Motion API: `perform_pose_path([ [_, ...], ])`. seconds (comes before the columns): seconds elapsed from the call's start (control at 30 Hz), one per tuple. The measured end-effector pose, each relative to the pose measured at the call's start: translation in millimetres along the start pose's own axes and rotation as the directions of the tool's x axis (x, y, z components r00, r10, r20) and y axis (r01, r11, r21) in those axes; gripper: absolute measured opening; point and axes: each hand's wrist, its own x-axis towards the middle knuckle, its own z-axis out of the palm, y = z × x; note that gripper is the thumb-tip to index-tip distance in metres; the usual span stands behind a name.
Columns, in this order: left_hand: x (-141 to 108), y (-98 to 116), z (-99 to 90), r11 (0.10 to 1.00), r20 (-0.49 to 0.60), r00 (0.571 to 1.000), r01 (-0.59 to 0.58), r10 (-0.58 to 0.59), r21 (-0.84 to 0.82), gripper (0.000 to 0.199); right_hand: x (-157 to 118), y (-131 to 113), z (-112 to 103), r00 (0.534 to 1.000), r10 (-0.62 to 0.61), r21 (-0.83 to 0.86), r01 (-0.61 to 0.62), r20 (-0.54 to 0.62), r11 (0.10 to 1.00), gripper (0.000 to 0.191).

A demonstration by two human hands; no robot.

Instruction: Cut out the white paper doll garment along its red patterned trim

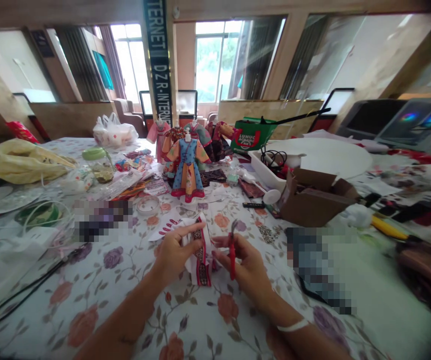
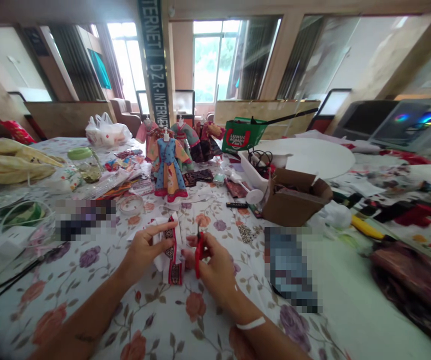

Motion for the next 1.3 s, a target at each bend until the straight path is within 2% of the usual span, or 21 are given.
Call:
perform_pose_path([
  [0.07,1.3,2.4,-5.3,1.000,0.009,1.000,-0.015,0.015,-0.003,0.039,-1.4,-6.1,-6.6,0.998,-0.056,-0.045,0.055,-0.008,0.997,0.024],
  [0.13,2.7,3.8,-9.9,0.999,0.017,1.000,-0.024,0.024,-0.024,0.041,-4.7,-8.8,-9.7,0.986,-0.029,0.017,0.027,0.162,1.000,0.033],
  [0.17,3.4,4.0,-11.7,0.999,0.024,0.999,-0.025,0.026,-0.044,0.041,-6.9,-8.3,-9.3,0.958,0.020,0.065,-0.040,0.287,0.997,0.038],
  [0.23,4.5,3.9,-14.1,0.995,0.047,0.999,-0.016,0.021,-0.098,0.043,-11.7,-3.9,-5.1,0.854,0.146,0.127,-0.239,0.499,0.963,0.044],
  [0.3,5.1,3.5,-15.1,0.985,0.065,0.998,0.009,0.002,-0.171,0.045,-15.7,2.6,1.1,0.758,0.245,0.140,-0.404,0.605,0.904,0.045],
  [0.37,5.0,3.6,-15.2,0.966,0.077,0.997,0.050,-0.031,-0.254,0.048,-17.6,8.5,5.9,0.725,0.282,0.158,-0.474,0.628,0.866,0.047],
  [0.5,3.3,6.2,-14.4,0.909,0.102,0.992,0.112,-0.078,-0.401,0.049,-16.8,13.5,7.7,0.755,0.261,0.240,-0.482,0.602,0.843,0.050],
  [0.63,1.9,10.2,-13.4,0.873,0.132,0.986,0.150,-0.099,-0.464,0.048,-15.7,12.5,6.1,0.745,0.257,0.260,-0.500,0.616,0.826,0.048],
  [0.87,0.8,9.3,-9.4,0.881,0.164,0.978,0.191,-0.131,-0.434,0.047,-15.5,16.5,7.3,0.734,0.264,0.274,-0.524,0.626,0.807,0.046],
  [1.03,-2.0,7.0,-4.7,0.907,0.157,0.977,0.192,-0.143,-0.373,0.047,-15.3,15.7,6.7,0.759,0.255,0.246,-0.478,0.599,0.843,0.049],
  [1.2,-3.1,7.4,-1.7,0.911,0.133,0.981,0.184,-0.144,-0.369,0.046,-11.7,5.7,6.2,0.808,0.248,0.165,-0.387,0.535,0.907,0.056],
  [1.3,-2.7,8.1,-1.6,0.930,0.110,0.985,0.163,-0.134,-0.329,0.047,-10.8,6.1,6.7,0.825,0.261,0.143,-0.376,0.502,0.915,0.056],
])
